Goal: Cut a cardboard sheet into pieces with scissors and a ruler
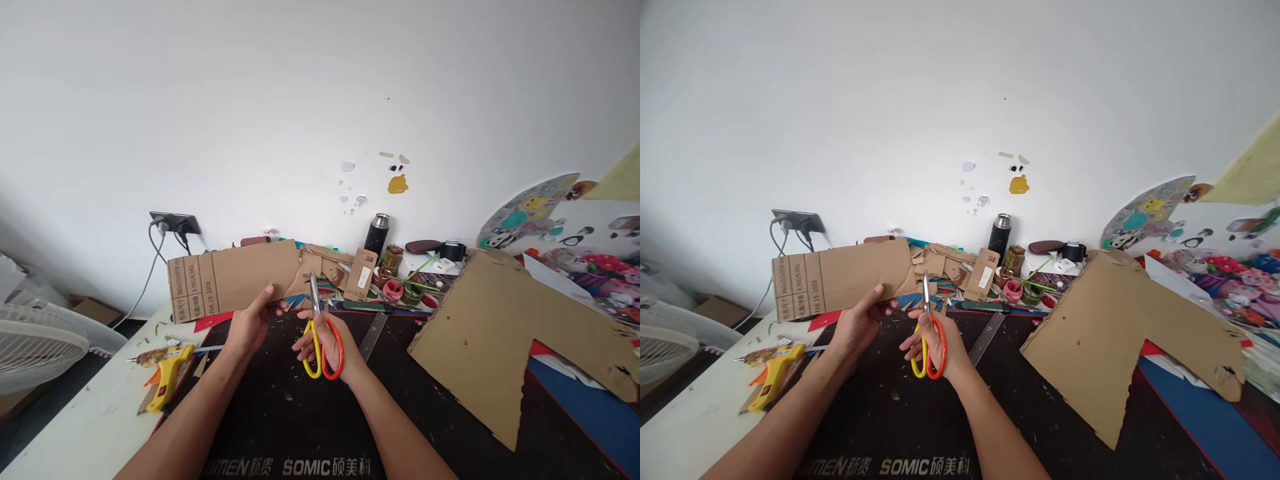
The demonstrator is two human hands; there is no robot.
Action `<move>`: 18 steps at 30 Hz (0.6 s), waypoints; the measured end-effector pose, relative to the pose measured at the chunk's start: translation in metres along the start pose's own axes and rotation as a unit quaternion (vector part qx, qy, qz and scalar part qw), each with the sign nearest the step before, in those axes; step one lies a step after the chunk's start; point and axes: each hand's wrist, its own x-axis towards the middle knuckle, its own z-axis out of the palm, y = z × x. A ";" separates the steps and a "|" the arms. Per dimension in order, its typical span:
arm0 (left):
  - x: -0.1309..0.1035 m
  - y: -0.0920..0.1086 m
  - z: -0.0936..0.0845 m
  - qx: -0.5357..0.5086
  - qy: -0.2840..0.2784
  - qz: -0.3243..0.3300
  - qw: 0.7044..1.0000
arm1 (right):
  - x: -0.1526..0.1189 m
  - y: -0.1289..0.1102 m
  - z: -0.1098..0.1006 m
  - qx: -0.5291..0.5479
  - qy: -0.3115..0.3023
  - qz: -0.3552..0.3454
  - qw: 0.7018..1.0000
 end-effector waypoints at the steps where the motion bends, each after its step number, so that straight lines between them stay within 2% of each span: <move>1: 0.001 0.000 -0.001 -0.002 0.007 0.009 1.000 | 0.000 0.001 0.001 -0.002 -0.014 0.001 1.000; 3: 0.004 0.001 -0.003 -0.009 0.022 0.027 0.999 | -0.001 0.002 0.003 -0.004 -0.032 0.003 0.999; 7: 0.009 0.001 -0.004 -0.020 0.045 0.048 0.998 | -0.001 0.007 0.003 -0.024 -0.026 0.007 0.999; 12: 0.009 0.001 -0.003 -0.017 0.046 0.052 0.997 | -0.002 0.019 0.001 -0.098 -0.011 -0.021 0.995; 18: 0.004 0.001 0.000 -0.002 0.049 0.065 0.997 | -0.003 0.026 0.001 -0.135 -0.003 -0.037 0.990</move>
